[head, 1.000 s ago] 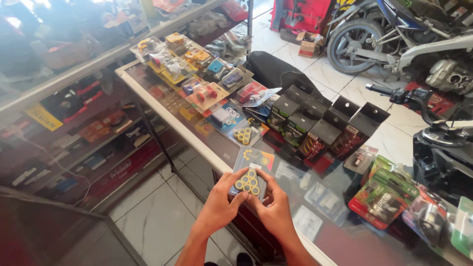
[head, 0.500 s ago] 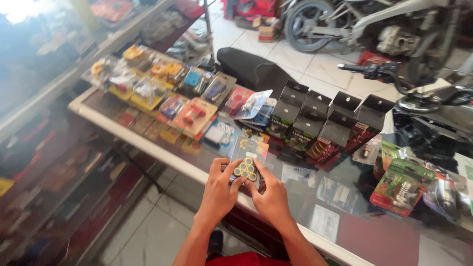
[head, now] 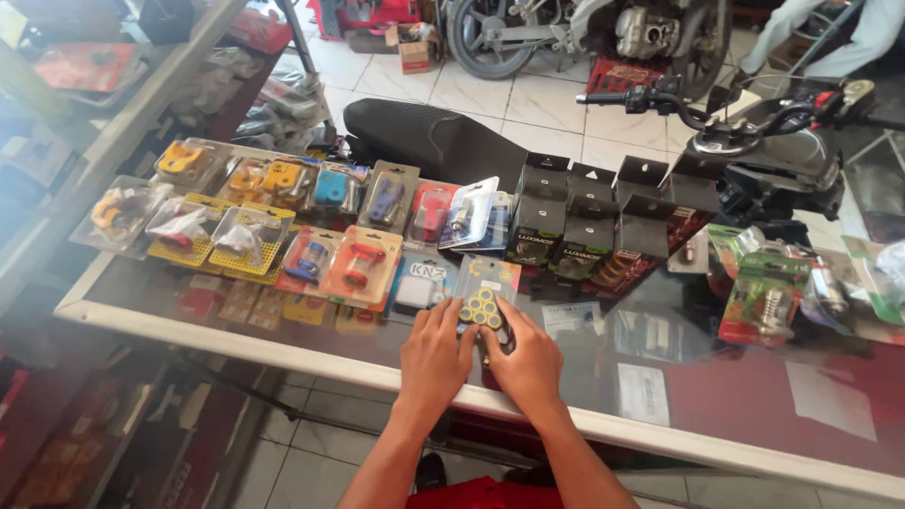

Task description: The person removes various packaged motorcycle parts from a wall-mounted wire rack and places them individually onto a glass display counter.

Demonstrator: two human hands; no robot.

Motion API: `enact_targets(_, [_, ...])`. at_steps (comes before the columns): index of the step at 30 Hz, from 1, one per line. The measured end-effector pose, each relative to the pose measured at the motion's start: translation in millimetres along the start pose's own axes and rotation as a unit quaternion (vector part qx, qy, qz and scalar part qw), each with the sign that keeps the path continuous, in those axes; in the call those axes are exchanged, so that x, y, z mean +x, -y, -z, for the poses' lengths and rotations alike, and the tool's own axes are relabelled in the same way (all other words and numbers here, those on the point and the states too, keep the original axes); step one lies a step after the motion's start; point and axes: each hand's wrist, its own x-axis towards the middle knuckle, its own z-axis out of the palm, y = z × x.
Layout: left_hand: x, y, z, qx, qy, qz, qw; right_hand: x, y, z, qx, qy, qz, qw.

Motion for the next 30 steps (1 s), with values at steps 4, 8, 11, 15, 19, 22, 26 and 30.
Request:
enact_targets(4, [-2.5, 3.2, -0.8, -0.011, -0.025, -0.016, 0.999, 1.1, 3.9, -0.9, -0.012, -0.008, -0.031, 0.999])
enact_targets(8, [-1.9, 5.6, -0.6, -0.035, -0.017, -0.025, 0.999, 2.4, 3.4, -3.2, -0.01, -0.036, -0.014, 0.999])
enact_targets(11, [-2.6, 6.8, -1.2, -0.043, 0.0, -0.038, 0.998, 2.4, 2.4, -3.4, -0.019, -0.044, -0.024, 0.999])
enact_targets(15, [-7.4, 10.6, -3.4, -0.064, 0.012, -0.032, 0.997, 0.8, -1.3, -6.5, -0.031, -0.049, -0.02, 0.998])
enact_targets(19, [-5.6, 10.3, -2.9, -0.078, 0.017, -0.019, 0.997, 2.0, -2.6, -5.3, -0.008, -0.049, -0.008, 0.999])
enact_targets(22, [-6.2, 11.2, -2.0, -0.084, 0.018, -0.021, 0.996, 2.0, -2.1, -4.6, -0.017, -0.057, 0.017, 0.998])
enact_targets(26, [-6.1, 13.9, -3.5, -0.087, 0.025, -0.013, 0.996, 1.3, 3.8, -3.0, -0.027, -0.041, -0.006, 0.999])
enact_targets(30, [-6.3, 14.2, -3.9, -0.088, 0.02, -0.018, 0.996, 1.0, 8.4, -0.7, -0.02, -0.021, -0.044, 0.999])
